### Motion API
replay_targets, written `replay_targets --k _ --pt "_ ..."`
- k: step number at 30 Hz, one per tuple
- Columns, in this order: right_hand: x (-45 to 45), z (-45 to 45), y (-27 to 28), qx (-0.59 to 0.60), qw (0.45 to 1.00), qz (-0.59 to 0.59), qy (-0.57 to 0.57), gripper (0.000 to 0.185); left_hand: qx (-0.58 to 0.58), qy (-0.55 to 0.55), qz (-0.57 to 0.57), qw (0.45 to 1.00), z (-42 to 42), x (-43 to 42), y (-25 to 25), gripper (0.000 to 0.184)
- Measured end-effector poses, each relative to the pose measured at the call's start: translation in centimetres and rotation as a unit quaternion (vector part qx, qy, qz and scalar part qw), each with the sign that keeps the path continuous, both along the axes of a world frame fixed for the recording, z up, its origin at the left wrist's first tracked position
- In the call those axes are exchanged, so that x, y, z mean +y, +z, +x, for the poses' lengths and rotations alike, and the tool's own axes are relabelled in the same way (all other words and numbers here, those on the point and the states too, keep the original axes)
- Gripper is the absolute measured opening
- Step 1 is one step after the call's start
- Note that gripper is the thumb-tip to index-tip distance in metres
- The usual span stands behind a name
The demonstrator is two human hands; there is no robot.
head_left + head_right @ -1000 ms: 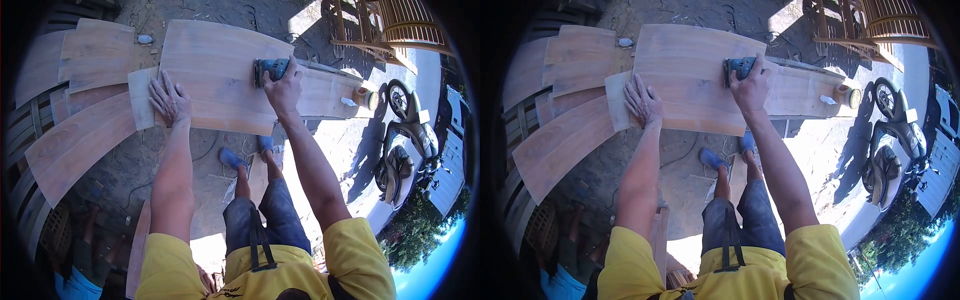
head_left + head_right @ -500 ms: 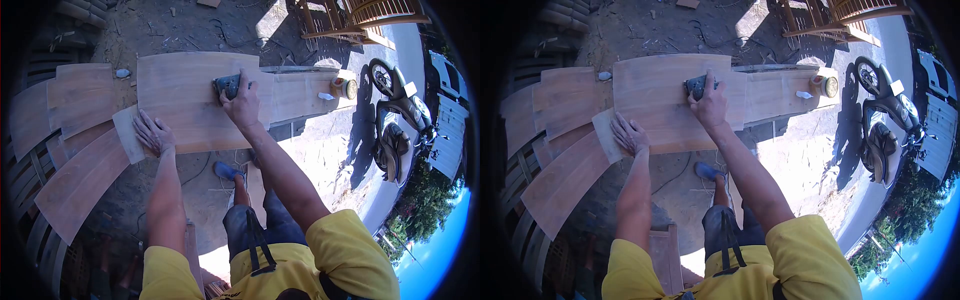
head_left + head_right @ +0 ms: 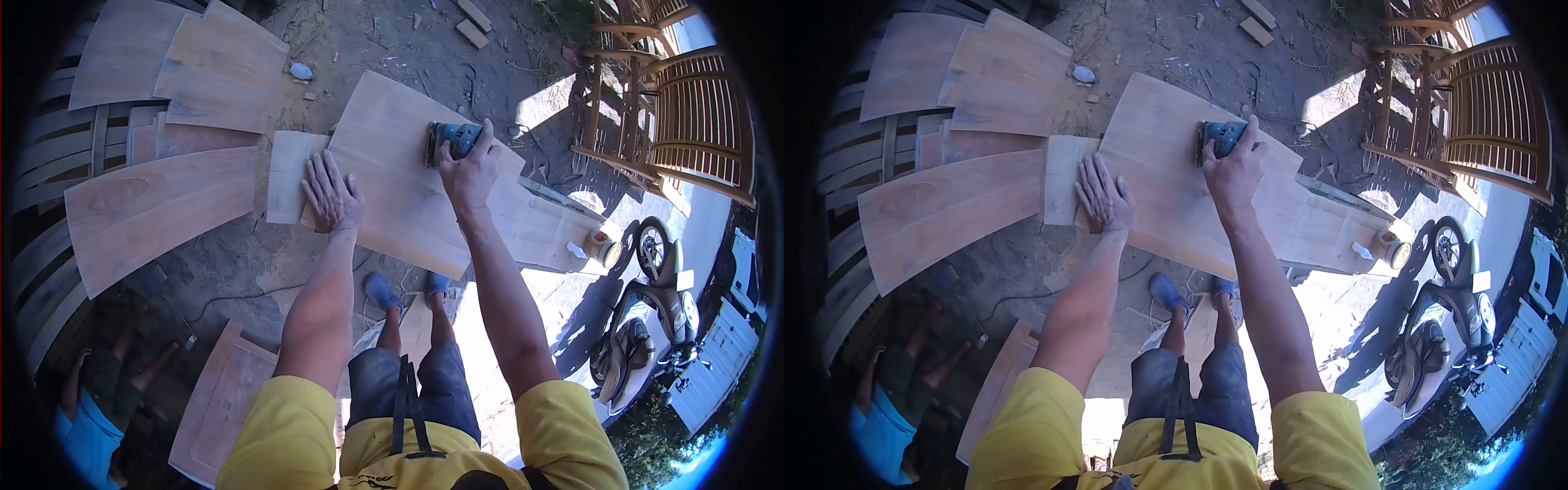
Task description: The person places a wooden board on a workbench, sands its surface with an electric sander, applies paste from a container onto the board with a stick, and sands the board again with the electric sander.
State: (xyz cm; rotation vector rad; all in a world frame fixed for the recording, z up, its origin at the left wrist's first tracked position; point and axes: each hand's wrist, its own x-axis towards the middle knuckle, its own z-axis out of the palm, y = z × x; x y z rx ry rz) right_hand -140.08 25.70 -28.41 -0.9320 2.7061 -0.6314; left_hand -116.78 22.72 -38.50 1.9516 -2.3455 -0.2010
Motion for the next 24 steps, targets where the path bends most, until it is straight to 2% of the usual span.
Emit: replay_targets --k 4,9,11,15,17,24 --pt "-9.2 4.2 0.4 -0.017 0.995 -0.02 0.1 0.088 0.005 -0.002 -0.004 1.0 0.1 0.0 -0.2 0.077" --pt "-18.3 4.5 0.5 -0.002 0.975 0.002 0.224 0.091 0.024 0.002 0.027 0.999 0.3 -0.1 0.2 0.079" --pt "-18.3 2.8 0.4 0.018 0.961 0.004 0.276 0.089 0.033 0.0 0.04 0.999 0.4 -0.1 0.3 0.08" --pt "-11.9 -1.1 0.3 -0.001 0.92 0.021 0.392 0.086 0.046 0.021 0.045 0.998 0.4 0.0 -0.4 0.081" --pt "-11.3 -0.7 0.7 -0.002 0.914 0.029 0.404 0.085 0.046 0.014 0.056 0.997 0.3 0.1 -0.2 0.081" --pt "-19.5 2.3 0.9 0.026 0.901 0.014 0.433 0.083 0.049 0.02 0.051 0.997 0.4 0.0 -0.2 0.081"
